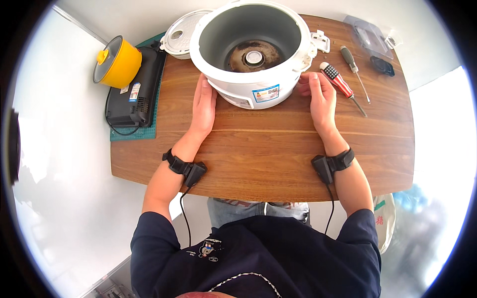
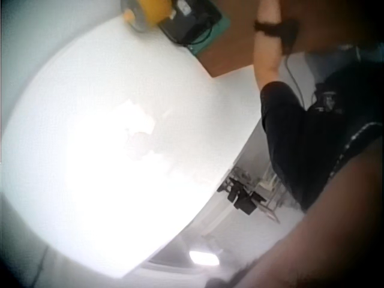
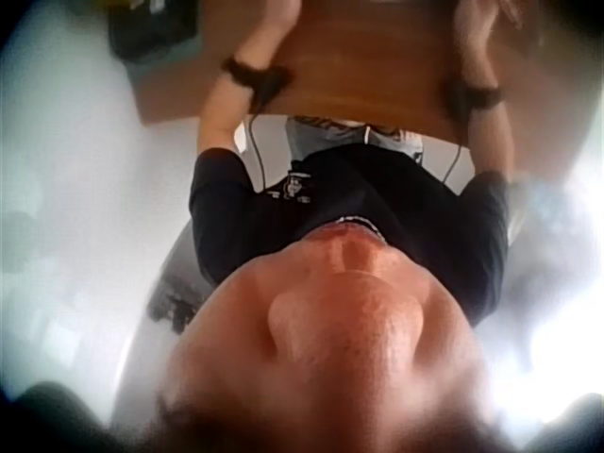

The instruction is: The person disassembles a white rice cooker by removing the lid and separating its internal components. They use a screwdriver to pry off a plastic ring and remove a central piece from the lid assembly.

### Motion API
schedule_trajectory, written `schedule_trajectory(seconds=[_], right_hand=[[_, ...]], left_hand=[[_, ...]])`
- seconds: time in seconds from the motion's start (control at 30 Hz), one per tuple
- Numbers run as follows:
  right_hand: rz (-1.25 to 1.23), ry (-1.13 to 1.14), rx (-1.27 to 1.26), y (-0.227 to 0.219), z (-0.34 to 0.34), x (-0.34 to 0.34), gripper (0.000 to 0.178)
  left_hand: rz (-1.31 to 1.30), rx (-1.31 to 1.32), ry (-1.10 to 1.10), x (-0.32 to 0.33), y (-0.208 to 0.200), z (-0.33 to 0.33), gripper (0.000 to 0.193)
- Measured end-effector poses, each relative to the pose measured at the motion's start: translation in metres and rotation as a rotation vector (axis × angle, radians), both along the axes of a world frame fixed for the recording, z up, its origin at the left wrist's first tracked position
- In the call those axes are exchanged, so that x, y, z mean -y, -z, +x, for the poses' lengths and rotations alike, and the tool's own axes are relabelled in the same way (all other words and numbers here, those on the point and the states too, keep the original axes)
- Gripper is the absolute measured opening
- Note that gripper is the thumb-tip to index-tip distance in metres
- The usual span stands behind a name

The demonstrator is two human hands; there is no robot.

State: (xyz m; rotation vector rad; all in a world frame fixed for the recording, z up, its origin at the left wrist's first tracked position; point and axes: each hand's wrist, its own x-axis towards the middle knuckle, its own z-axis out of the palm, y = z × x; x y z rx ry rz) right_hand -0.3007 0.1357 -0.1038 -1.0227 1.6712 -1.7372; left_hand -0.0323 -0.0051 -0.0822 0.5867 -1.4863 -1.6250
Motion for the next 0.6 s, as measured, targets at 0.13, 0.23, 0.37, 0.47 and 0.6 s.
schedule_trajectory(seconds=[0.13,0.23,0.37,0.47,0.6], right_hand=[[-0.087,-0.063,0.12,-0.01,0.01,0.004,0.049],[-0.138,-0.116,-0.003,-0.001,0.013,0.003,0.051],[-0.103,-0.208,-0.029,-0.004,0.018,0.004,0.089],[0.027,-0.065,-0.248,-0.004,0.02,0.007,0.118],[0.117,0.089,-0.426,-0.01,0.024,0.021,0.123]], left_hand=[[-0.001,0.015,0.04,0.006,0.004,0.003,0.061],[0.018,0.019,0.033,0.008,0.001,-0.003,0.059],[-0.029,0.091,0.007,0.013,-0.005,-0.02,0.055],[0.038,0.144,-0.06,0.02,-0.014,-0.038,0.05],[0.046,0.227,-0.222,0.035,-0.015,-0.055,0.038]])
